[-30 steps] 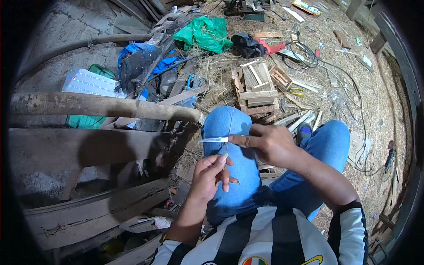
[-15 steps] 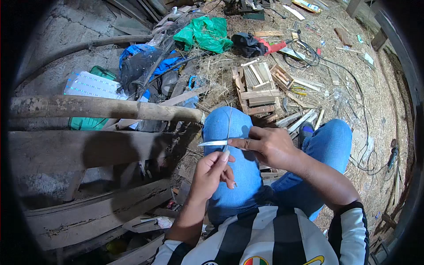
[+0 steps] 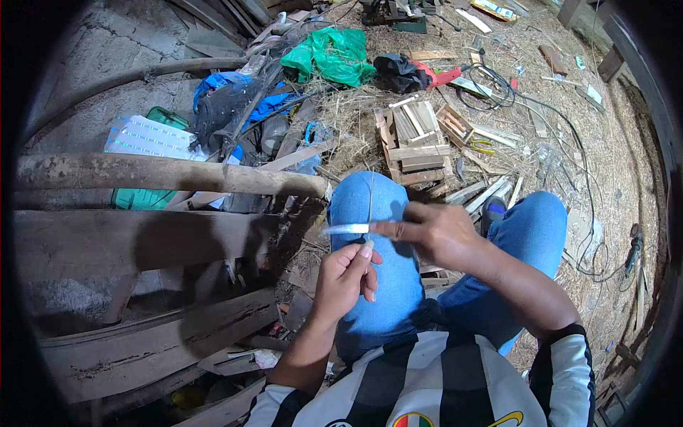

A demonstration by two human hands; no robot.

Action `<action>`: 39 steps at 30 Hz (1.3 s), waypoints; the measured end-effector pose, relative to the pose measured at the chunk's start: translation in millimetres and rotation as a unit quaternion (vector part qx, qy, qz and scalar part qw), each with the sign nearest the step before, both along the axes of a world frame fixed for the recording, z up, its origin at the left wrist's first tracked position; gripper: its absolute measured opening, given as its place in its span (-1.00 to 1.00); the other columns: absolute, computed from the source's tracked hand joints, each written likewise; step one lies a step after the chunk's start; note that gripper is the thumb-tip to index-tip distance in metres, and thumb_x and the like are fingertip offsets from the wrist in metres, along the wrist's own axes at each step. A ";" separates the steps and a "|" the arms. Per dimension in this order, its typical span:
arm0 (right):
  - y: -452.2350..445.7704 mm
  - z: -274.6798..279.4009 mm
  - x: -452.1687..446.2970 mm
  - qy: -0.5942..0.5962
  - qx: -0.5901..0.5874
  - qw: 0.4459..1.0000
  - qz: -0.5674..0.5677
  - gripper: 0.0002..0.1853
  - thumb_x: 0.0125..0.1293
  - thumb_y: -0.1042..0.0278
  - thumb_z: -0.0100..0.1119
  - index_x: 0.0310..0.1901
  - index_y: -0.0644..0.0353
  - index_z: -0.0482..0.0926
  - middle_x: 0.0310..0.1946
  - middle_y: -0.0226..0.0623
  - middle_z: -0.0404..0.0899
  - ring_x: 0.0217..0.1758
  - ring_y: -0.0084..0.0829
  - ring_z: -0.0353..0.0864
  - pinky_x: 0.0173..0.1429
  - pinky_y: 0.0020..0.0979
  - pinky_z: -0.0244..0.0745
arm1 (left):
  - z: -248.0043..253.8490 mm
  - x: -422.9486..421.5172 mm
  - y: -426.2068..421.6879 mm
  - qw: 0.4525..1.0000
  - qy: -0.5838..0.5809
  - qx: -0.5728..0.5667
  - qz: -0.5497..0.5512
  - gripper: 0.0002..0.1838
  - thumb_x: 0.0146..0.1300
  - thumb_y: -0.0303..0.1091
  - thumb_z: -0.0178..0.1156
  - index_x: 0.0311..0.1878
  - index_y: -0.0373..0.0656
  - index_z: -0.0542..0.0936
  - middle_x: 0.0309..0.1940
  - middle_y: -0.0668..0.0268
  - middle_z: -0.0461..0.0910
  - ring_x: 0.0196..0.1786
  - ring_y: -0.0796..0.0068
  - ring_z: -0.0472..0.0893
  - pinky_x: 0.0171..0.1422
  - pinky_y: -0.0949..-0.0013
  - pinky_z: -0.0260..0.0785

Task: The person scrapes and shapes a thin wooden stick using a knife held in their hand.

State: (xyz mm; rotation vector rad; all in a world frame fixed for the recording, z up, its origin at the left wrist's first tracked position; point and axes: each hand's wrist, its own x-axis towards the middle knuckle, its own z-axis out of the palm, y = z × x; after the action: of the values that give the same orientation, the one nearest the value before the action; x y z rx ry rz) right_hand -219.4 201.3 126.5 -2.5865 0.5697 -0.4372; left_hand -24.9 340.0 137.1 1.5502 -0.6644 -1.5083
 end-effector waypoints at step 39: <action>-11.0 -7.9 1.5 -0.008 -0.045 0.998 -0.032 -0.41 0.22 0.31 0.29 0.31 -0.43 0.64 -0.30 -0.35 0.60 -0.44 -0.26 0.70 -0.48 -0.21 0.59 | -2.7 6.8 7.4 0.999 0.030 -0.023 0.040 -0.62 0.58 -0.19 0.14 -0.27 -0.35 0.61 -0.69 0.19 0.56 -0.70 0.39 0.58 -0.52 0.36 0.52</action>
State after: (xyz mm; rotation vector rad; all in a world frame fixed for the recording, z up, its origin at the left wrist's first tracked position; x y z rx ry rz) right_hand -217.9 190.3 118.6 -2.6523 0.6429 -0.5159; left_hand -18.1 347.4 134.3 1.4738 -0.5915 -1.4660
